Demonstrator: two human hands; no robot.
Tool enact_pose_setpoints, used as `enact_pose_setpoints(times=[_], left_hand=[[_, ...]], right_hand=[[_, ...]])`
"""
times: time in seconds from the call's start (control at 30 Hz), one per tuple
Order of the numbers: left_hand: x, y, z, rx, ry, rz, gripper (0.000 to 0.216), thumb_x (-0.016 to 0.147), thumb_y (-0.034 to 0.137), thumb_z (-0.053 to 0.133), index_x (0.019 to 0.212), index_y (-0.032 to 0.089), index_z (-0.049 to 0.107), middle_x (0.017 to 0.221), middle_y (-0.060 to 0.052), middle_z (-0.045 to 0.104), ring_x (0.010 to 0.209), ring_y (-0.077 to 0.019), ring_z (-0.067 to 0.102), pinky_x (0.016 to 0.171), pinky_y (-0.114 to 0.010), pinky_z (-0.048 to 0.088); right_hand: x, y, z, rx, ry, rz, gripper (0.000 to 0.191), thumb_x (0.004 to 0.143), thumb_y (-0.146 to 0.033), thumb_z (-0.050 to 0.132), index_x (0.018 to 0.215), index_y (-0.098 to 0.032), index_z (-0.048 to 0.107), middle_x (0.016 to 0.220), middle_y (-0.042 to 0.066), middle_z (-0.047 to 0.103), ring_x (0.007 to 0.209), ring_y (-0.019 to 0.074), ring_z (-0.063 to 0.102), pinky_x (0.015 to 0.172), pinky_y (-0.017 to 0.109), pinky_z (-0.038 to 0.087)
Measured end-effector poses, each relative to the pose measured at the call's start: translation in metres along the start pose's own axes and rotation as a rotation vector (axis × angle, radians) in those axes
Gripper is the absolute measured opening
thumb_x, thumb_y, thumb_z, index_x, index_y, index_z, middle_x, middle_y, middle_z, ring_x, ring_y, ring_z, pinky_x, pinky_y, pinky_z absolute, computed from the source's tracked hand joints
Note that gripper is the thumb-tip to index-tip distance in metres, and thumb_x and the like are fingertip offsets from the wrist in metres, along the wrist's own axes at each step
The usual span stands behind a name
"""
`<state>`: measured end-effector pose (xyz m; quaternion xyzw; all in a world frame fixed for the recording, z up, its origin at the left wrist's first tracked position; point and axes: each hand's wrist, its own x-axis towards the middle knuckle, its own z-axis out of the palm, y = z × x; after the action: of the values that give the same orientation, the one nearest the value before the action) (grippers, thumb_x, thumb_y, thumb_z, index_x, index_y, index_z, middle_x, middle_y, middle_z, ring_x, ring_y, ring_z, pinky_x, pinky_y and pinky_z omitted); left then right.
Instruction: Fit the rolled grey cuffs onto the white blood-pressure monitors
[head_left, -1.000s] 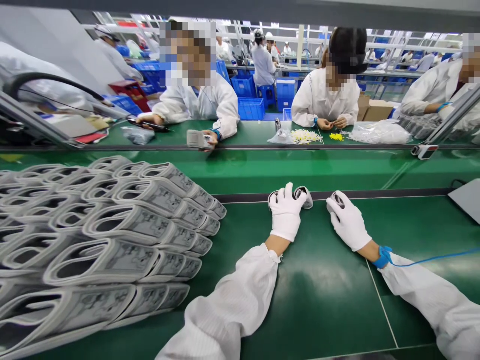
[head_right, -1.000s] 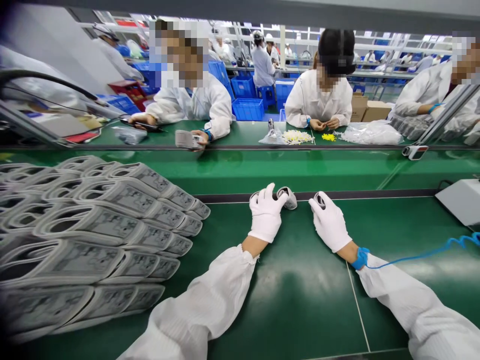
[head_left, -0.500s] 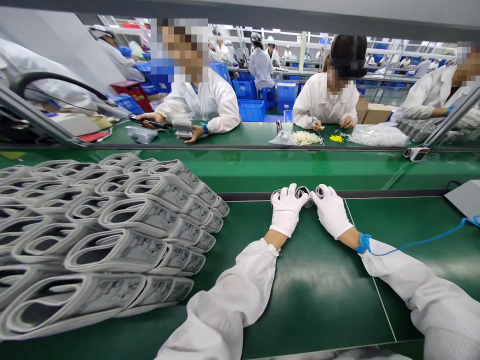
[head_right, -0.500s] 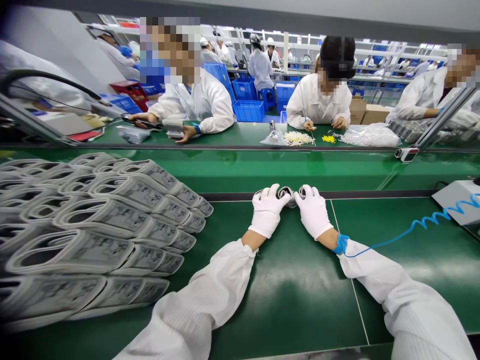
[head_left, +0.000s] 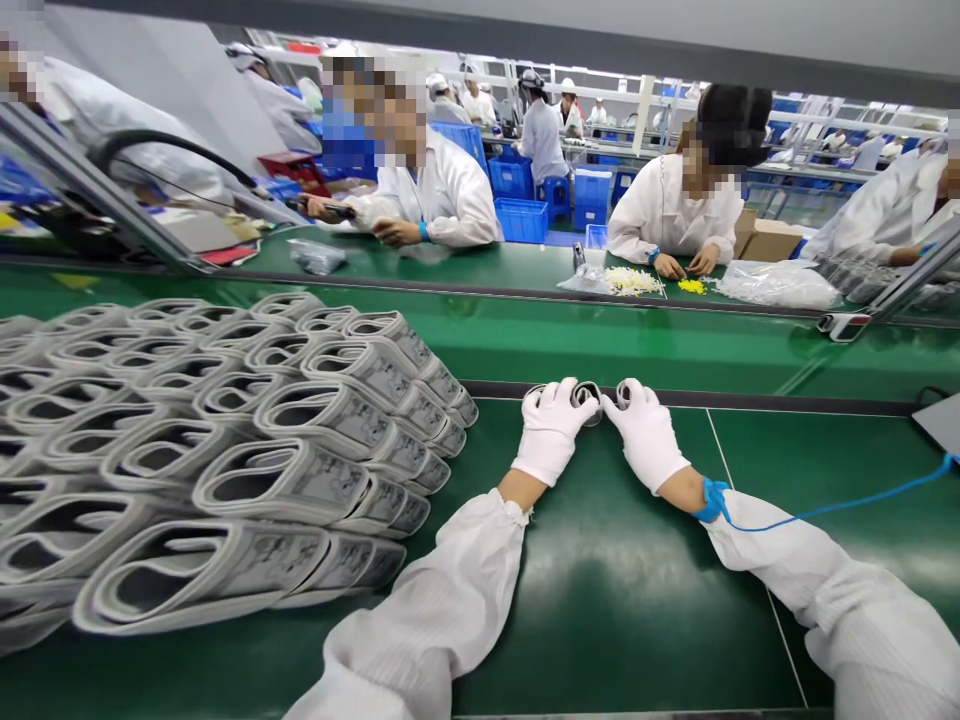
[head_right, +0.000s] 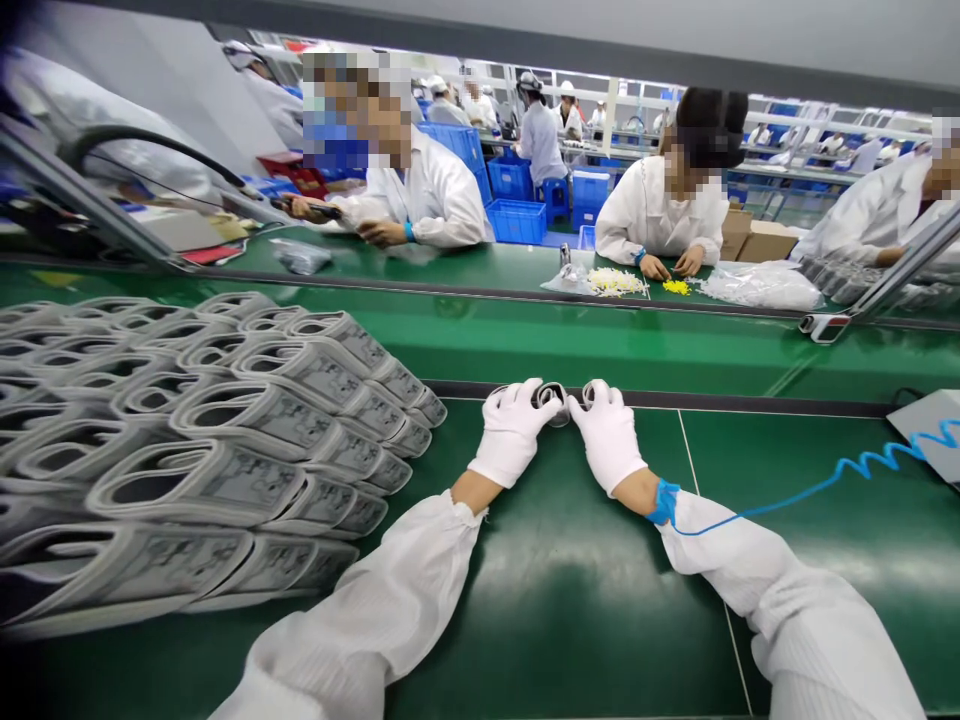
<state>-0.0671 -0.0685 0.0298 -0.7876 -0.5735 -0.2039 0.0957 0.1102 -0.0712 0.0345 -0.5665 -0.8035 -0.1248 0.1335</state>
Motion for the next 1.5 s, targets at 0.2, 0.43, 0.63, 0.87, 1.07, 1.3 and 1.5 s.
enact_pose_setpoints(times=[0.2,0.43,0.63,0.87,1.07,1.3,1.5], left_hand=[[-0.015,-0.033,-0.009,0.018,0.019,-0.066,0.032,0.093,0.02,0.054,0.117,0.034,0.072,0.14,-0.01,0.06,0.13,-0.0334,0.048,0.109,-0.056,0.034],[-0.016,-0.047,-0.011,0.021,0.0,-0.044,0.042,0.091,0.011,0.05,0.118,0.036,0.071,0.134,-0.006,0.065,0.135,-0.0332,0.047,0.112,-0.061,0.029],[-0.014,-0.046,-0.008,-0.02,0.009,-0.02,0.049,0.088,0.004,0.048,0.118,0.037,0.069,0.137,-0.006,0.065,0.143,-0.0354,0.042,0.114,-0.073,0.018],[-0.019,-0.051,-0.015,-0.023,0.106,0.044,0.045,0.091,0.003,0.044,0.122,0.029,0.065,0.141,-0.006,0.064,0.146,-0.0338,0.04,0.116,-0.074,0.008],[-0.031,-0.027,-0.008,-0.044,0.281,0.029,0.031,0.097,0.032,0.054,0.124,0.022,0.066,0.141,-0.012,0.064,0.142,-0.0361,0.045,0.121,-0.065,0.006],[-0.024,-0.01,0.01,-0.044,0.166,-0.018,0.043,0.1,0.021,0.046,0.141,0.021,0.058,0.142,-0.013,0.063,0.141,-0.0323,0.047,0.123,-0.059,0.013],[-0.028,-0.033,0.008,-0.04,0.164,-0.017,0.045,0.095,0.012,0.045,0.136,0.021,0.062,0.14,-0.011,0.065,0.139,-0.0311,0.049,0.124,-0.055,0.016]], right_hand=[[0.017,-0.035,0.0,0.033,-0.034,-0.051,0.044,0.1,-0.014,0.051,0.139,-0.029,0.059,0.137,0.018,0.05,0.11,0.0332,0.057,0.075,0.035,0.049],[0.015,-0.028,0.014,0.012,0.057,-0.104,0.057,0.093,-0.009,0.053,0.144,-0.034,0.056,0.142,0.015,0.05,0.109,0.0316,0.059,0.075,0.035,0.053],[0.012,-0.021,0.014,0.028,0.048,-0.095,0.068,0.093,-0.016,0.053,0.158,-0.029,0.038,0.15,0.017,0.045,0.108,0.033,0.062,0.077,0.04,0.056],[0.008,-0.008,0.018,0.09,0.091,-0.127,0.067,0.092,-0.018,0.055,0.156,-0.018,0.038,0.159,0.021,0.036,0.122,0.0372,0.057,0.087,0.046,0.057],[0.003,-0.004,0.024,0.275,0.148,-0.126,0.071,0.089,-0.024,0.061,0.155,-0.014,0.038,0.157,0.021,0.038,0.139,0.0362,0.046,0.105,0.049,0.051],[0.004,0.003,0.034,0.442,0.202,-0.126,0.06,0.09,-0.02,0.055,0.149,-0.016,0.045,0.156,0.019,0.039,0.139,0.0313,0.05,0.108,0.046,0.052],[0.011,0.0,0.042,0.433,0.212,-0.122,0.055,0.093,-0.024,0.057,0.147,-0.015,0.048,0.154,0.018,0.043,0.136,0.0296,0.054,0.106,0.043,0.054]])
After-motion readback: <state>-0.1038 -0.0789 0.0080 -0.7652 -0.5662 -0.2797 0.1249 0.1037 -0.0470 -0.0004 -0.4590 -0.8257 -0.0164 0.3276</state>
